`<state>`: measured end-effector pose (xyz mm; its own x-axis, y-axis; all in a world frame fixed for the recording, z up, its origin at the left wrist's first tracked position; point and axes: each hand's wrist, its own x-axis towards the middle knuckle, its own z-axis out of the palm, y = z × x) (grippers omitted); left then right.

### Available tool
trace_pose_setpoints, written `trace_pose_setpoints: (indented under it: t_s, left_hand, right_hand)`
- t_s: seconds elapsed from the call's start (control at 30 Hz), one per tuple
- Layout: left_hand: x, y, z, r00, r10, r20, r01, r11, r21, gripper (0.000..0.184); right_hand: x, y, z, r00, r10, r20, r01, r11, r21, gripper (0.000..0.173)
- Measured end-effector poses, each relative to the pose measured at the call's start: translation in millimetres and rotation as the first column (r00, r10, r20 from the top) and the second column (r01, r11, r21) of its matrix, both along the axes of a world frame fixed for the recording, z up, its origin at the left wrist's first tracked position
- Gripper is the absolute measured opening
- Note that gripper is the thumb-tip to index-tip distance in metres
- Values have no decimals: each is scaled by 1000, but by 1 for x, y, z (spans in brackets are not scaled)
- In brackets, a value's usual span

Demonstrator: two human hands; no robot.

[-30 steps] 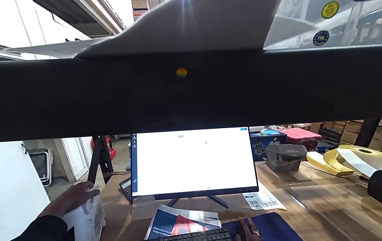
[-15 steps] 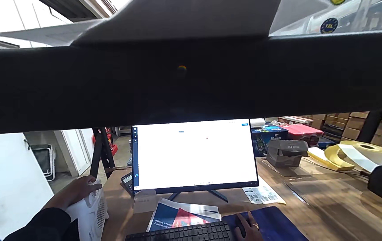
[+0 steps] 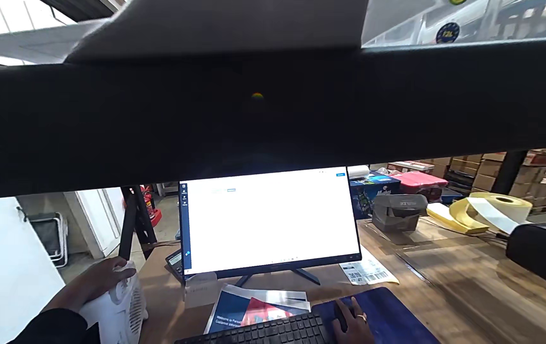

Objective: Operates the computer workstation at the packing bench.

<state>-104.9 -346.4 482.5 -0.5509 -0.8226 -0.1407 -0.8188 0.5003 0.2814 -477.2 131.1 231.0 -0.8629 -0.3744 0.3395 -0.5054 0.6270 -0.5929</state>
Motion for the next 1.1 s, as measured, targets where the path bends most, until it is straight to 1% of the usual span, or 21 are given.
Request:
trace_pose_setpoints:
  t_s: [0.17, 0.3, 0.53, 0.63, 0.87, 0.97, 1.1]
  left_hand:
    - [-1, -1, 0, 1000, 13, 1, -13, 1000, 3, 54]
    - [1, -6, -3, 1000, 11, 0, -11, 1000, 5, 59]
    - [0, -1, -1, 1000, 18, -3, -18, 1000, -2, 53]
    - [0, -4, -3, 1000, 25, -3, -25, 1000, -3, 53]
    - [1, -8, -4, 1000, 3, -5, -3, 1000, 5, 54]
    - [1, -5, -3, 1000, 5, -16, -5, 1000, 15, 54]
    - [1, -8, -4, 1000, 13, 1, -13, 1000, 6, 55]
  right_hand:
    - [0, -2, -3, 1000, -16, -22, 15, 1000, -14, 48]
    - [0, -3, -4, 999, -17, -37, 16, 999, -35, 46]
    - [0, -3, -2, 999, -20, -33, 19, 999, -33, 45]
    - [-1, -3, -1, 1000, -12, -24, 11, 1000, -12, 47]
    - [0, -1, -2, 1000, -7, -29, 7, 1000, -17, 45]
    - [0, -2, -1, 1000, -1, -30, 1, 1000, -23, 48]
    - [-2, -3, -3, 1000, -8, -28, 8, 1000, -10, 45]
